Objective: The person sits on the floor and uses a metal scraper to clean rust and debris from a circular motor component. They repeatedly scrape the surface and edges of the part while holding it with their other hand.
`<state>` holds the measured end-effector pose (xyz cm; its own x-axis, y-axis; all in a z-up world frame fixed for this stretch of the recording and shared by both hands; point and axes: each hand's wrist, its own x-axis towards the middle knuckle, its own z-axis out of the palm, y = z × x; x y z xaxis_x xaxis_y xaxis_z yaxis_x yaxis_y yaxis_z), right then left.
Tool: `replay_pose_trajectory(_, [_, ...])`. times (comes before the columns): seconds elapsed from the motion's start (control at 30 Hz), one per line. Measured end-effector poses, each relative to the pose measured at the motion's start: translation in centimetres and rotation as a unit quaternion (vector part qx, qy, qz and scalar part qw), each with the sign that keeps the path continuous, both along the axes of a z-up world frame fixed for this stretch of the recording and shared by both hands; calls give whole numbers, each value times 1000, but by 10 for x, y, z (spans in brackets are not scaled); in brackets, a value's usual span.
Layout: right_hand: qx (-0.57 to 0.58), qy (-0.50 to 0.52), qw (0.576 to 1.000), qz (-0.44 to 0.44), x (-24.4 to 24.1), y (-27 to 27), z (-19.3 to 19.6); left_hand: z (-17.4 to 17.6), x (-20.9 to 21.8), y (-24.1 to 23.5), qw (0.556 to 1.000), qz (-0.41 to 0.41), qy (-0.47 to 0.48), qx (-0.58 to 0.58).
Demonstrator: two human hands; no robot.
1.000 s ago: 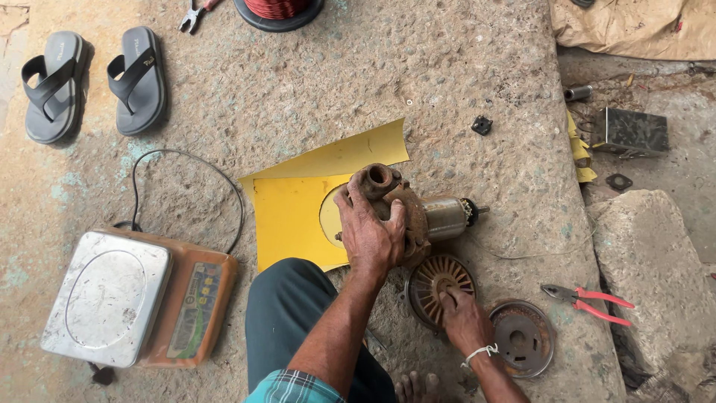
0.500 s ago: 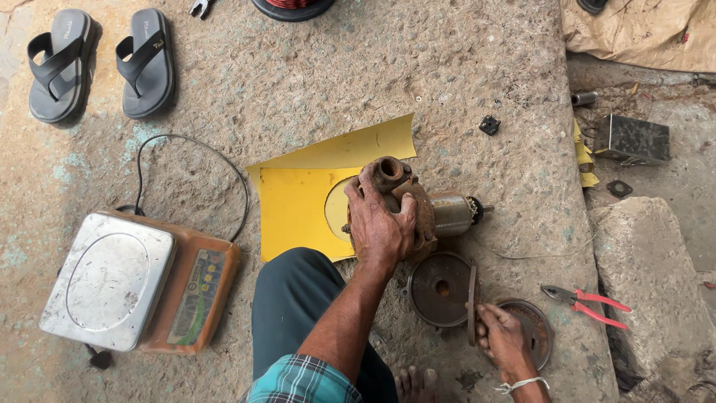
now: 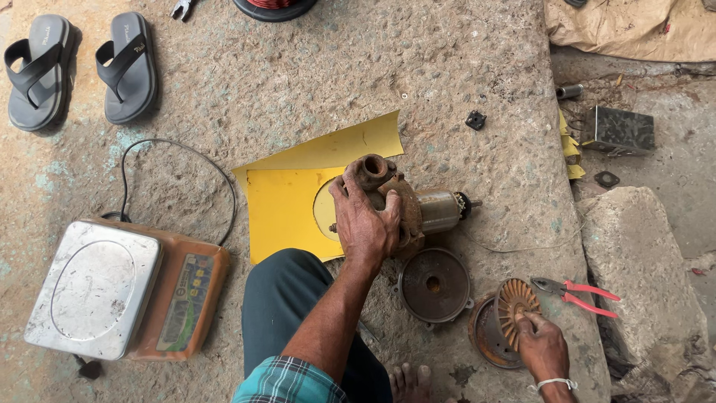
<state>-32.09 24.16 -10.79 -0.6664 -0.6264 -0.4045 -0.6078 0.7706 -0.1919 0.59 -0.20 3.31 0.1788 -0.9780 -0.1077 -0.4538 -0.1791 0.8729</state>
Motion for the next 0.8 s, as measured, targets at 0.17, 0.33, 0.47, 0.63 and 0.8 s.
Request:
replay_pose_trajectory(0.17, [-12,-25,993,111,67,-21,19,-1,-1,3,1000,1,4,-31])
replay_pose_trajectory(0.33, [-28,-28,972,233,120,-50,23,2,-1,1,1000,10,2,0])
replay_pose_trajectory(0.47, [-11,-13,969,245,131,-62,9,1,-2,1,1000,7,11,0])
replay_pose_trajectory(0.63, [-73,-6,967,245,138,-74,-8,-1,-1,0,1000,7,0,2])
replay_pose_trajectory(0.8, [21,-83,986,145,121,-72,-1,1,-2,-2,1000,-8,-5,23])
